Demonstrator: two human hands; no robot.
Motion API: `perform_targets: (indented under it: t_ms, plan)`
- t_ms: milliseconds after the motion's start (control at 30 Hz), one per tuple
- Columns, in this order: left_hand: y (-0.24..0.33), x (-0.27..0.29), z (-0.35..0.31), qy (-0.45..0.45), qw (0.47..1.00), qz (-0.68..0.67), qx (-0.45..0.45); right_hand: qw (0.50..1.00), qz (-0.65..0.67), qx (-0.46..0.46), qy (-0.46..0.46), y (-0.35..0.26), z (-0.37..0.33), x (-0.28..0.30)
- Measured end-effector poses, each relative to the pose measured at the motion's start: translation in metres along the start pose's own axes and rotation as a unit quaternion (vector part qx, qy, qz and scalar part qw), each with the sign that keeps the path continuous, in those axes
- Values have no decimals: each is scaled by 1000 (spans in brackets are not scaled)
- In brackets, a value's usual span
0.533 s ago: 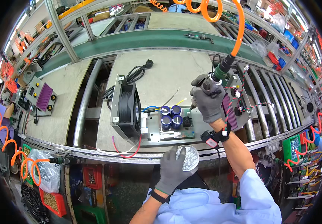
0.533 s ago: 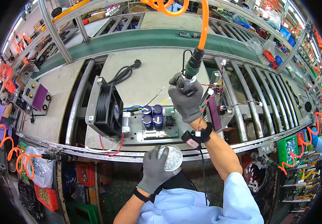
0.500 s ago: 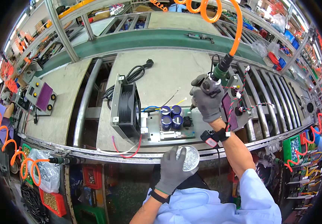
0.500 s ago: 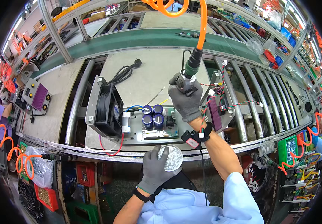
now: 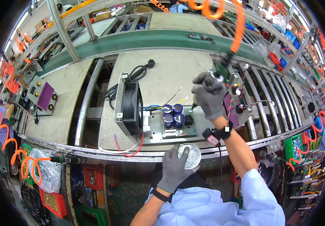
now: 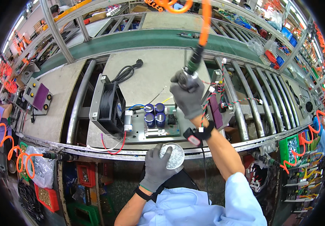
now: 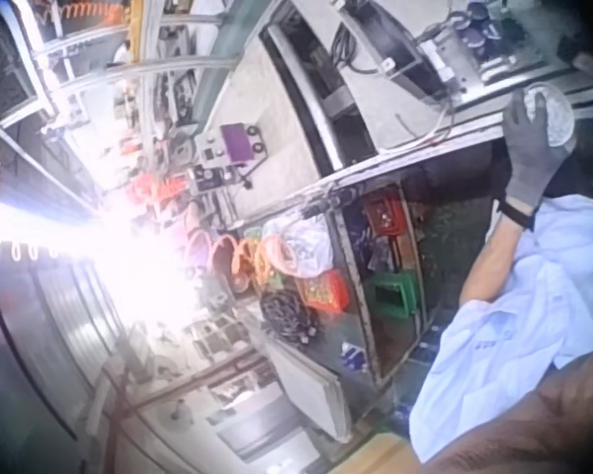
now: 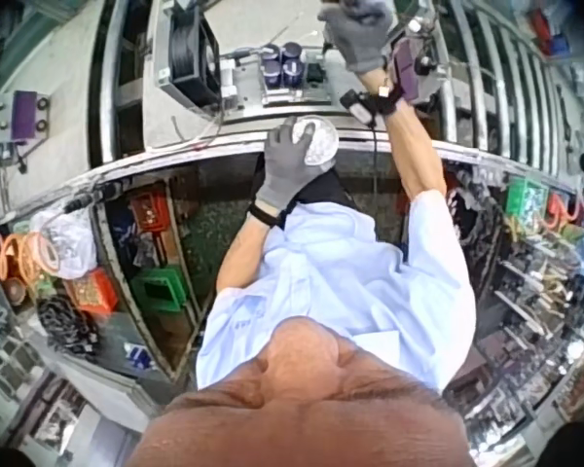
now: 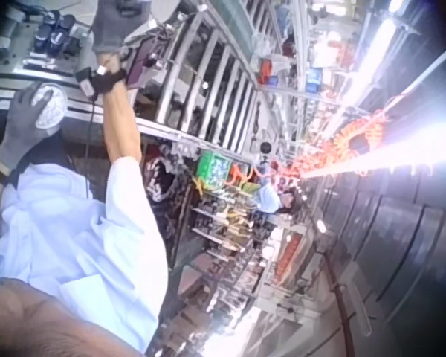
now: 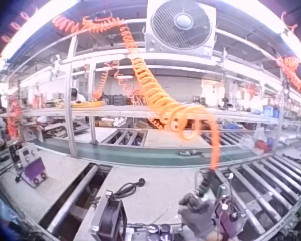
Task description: The recorder assembles electronic components into a metal housing on an industrial assembly line, using power tools and connecting wiring.
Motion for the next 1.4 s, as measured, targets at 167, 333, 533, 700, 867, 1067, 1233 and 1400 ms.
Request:
perform_targets:
  t_ms: [167,333,533,700,867,1067,1233,1400]
  plan:
    - [-4,-5,-4,3,1000,3,-7,981,164,-55,-88,-25,-75,13]
    - [-3,-3,-3,33,999,-22,-10,982,120,-102,-101,-9,-120,16]
    - [-3,0,0,30,999,-25,-8,982,136,-90,-99,4,-130,24]
    - [-3,-1,1,46,998,-33,-14,981,144,-97,-90,5,-131,30]
    - [-4,-2,0,47,998,-27,-11,982,125,-104,-92,12,-132,26]
    - [-3,-1,2,44,998,-37,4,985,103,-86,-110,14,-126,23]
    - [-2,0,3,31,999,-14,15,981,124,-120,-90,-8,-115,14]
    - [-5,0,3,-11,999,-24,27,974,198,-92,-52,-37,-73,-23]
Point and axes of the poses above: each hand's wrist, its own z-axis towards the middle knuckle, its own x-axis out of the back of the hand, y = z × x, the point moved 6 cm from there along z, towards the middle knuckle, and after that the axes turned 6 degrees about y, right-handed, at the moved point
